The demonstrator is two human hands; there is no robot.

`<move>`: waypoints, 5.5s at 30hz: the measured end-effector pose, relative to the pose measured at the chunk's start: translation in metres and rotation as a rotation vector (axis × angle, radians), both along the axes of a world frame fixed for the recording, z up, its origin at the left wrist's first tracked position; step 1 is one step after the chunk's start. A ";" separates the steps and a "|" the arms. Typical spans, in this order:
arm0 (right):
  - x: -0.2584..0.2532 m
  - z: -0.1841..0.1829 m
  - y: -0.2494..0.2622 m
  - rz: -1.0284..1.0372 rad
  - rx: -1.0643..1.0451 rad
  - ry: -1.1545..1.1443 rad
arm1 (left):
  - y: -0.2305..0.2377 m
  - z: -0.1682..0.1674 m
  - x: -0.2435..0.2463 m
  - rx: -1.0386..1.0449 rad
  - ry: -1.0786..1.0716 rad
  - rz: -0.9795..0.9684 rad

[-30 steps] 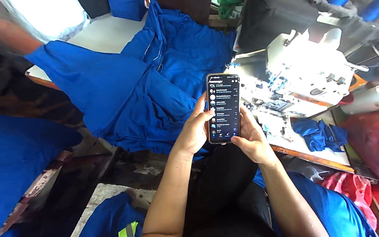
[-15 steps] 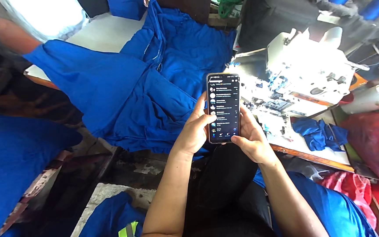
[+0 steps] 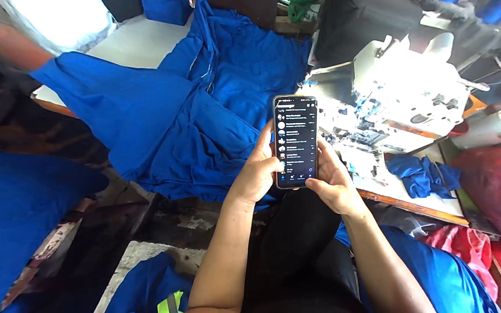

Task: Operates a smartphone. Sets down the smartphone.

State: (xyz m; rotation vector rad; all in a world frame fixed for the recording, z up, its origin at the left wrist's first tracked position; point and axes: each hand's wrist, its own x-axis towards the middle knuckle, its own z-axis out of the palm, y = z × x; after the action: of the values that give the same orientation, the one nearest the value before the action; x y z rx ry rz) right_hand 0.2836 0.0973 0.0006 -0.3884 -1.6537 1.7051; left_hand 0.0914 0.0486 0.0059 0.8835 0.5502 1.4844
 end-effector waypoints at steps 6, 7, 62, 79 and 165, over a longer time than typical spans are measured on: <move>0.000 0.000 0.000 -0.006 -0.005 -0.007 | -0.001 0.001 0.000 0.000 0.022 0.005; 0.000 0.000 0.000 -0.005 -0.006 -0.012 | -0.001 0.000 0.000 0.005 0.027 0.008; 0.001 0.001 0.000 -0.006 -0.007 -0.014 | 0.000 0.000 0.002 -0.003 0.052 0.032; 0.001 0.000 0.000 0.002 -0.006 -0.004 | 0.000 0.001 0.002 -0.042 0.007 0.014; 0.001 -0.001 -0.001 -0.012 0.007 0.003 | 0.001 -0.007 0.000 0.090 0.069 -0.042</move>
State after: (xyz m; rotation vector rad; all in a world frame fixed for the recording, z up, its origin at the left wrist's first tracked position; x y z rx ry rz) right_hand 0.2845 0.0966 0.0000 -0.3912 -1.6514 1.6904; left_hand 0.0910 0.0498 -0.0006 1.0135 0.5157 1.4537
